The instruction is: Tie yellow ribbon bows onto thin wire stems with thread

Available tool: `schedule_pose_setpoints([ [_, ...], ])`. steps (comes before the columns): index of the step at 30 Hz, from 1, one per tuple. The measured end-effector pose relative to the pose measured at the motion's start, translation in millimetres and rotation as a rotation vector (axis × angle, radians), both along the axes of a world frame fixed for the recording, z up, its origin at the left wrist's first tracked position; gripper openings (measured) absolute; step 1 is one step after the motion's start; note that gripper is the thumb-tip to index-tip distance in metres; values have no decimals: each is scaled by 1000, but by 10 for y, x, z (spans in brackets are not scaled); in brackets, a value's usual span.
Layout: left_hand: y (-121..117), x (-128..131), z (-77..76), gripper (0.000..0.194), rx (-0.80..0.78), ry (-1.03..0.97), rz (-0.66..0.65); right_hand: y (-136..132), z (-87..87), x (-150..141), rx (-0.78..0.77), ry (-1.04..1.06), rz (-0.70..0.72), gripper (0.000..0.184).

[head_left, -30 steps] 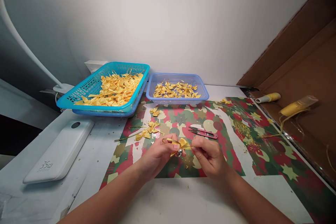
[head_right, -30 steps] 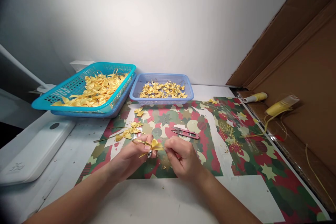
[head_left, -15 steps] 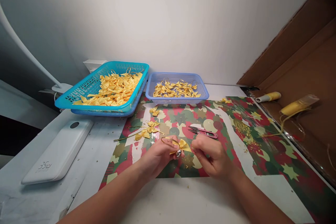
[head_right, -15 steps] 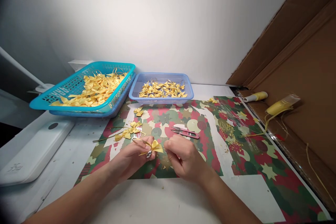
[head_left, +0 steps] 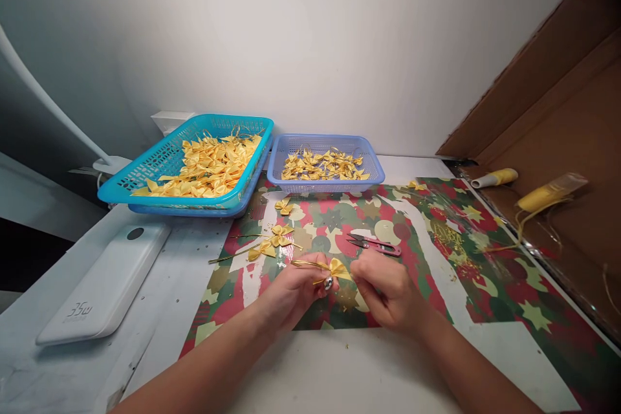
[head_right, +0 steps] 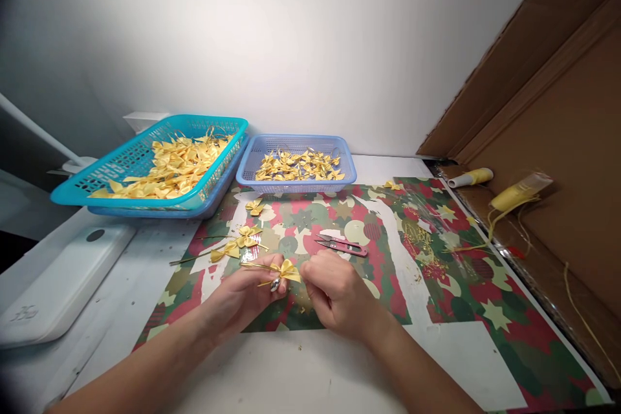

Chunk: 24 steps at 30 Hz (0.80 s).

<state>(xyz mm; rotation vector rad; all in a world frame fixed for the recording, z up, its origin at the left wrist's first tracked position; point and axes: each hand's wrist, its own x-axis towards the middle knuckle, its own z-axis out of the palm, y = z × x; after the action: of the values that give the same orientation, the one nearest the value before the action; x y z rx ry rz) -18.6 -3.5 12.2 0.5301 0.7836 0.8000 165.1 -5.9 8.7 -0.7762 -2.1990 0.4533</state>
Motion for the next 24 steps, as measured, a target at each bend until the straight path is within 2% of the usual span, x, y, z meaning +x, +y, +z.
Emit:
schedule_pose_setpoints([
  [7, -51, 16, -30, 18, -47, -112, 13, 4, -38, -59, -49, 110, -29, 22],
  [15, -69, 47, 8, 12, -101, -139, 139, -23, -74, -99, -268, 212, -67, 18],
  [24, -72, 45, 29, 14, -78, -113, 125, -13, -43, -46, -241, 138, -34, 18],
])
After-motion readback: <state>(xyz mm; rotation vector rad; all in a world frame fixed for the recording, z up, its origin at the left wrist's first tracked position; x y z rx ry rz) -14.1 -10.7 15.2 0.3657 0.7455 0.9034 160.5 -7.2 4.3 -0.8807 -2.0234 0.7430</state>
